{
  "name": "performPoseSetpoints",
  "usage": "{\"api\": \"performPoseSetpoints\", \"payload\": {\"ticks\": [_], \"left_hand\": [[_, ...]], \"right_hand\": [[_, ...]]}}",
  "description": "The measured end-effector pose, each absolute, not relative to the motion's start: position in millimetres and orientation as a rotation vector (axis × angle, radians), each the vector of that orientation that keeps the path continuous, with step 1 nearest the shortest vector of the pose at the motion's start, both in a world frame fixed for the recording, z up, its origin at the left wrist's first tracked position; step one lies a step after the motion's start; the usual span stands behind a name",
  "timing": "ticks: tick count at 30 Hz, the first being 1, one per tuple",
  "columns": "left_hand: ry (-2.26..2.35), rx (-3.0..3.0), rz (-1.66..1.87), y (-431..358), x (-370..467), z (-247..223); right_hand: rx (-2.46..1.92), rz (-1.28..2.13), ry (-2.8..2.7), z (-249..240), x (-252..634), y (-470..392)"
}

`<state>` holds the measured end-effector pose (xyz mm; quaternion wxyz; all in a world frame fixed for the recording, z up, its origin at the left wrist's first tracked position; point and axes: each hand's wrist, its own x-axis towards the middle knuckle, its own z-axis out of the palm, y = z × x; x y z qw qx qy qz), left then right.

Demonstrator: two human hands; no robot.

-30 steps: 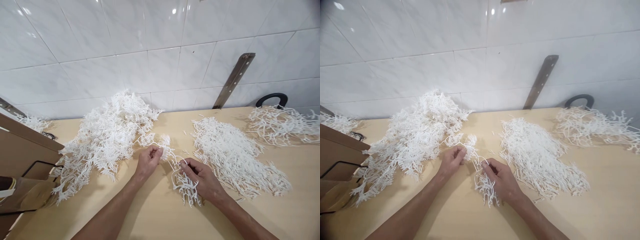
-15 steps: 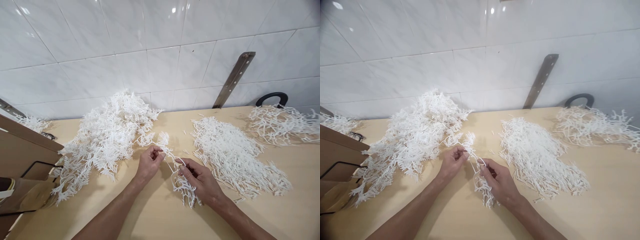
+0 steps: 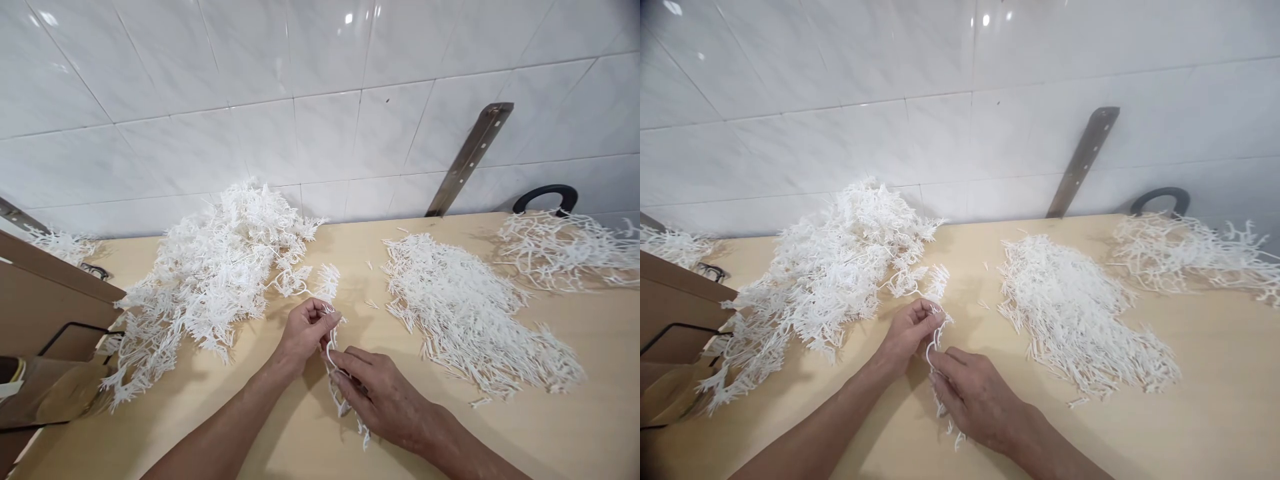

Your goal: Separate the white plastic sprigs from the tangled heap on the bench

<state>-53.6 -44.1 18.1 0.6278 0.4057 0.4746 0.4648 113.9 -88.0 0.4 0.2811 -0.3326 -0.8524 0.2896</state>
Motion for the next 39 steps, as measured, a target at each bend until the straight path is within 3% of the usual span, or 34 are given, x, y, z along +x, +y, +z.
{"api": "performPoseSetpoints", "payload": {"ticks": [11,17,25,32,39], "left_hand": [[0.869,0.662,1.058,-33.3,-67.0,7.3],[0.792,0.716,1.020,-36.1,-65.2,7.8],[0.722,0.749,0.982,-39.2,-65.1,5.7],[0.780,0.878,0.934,-38.2,-67.7,10.3],[0.873,1.055,0.886,-38.7,-65.4,8.9]], "right_hand": [[-0.987,1.365,-1.739,3.3,125.9,-81.8],[-1.213,1.275,-1.409,1.9,137.4,-62.4],[-1.203,1.398,-1.626,12.5,129.5,-46.7],[-1.252,1.290,-1.707,18.6,127.3,-33.1],[-1.339,0.948,-1.737,7.0,124.6,-26.1]]}}
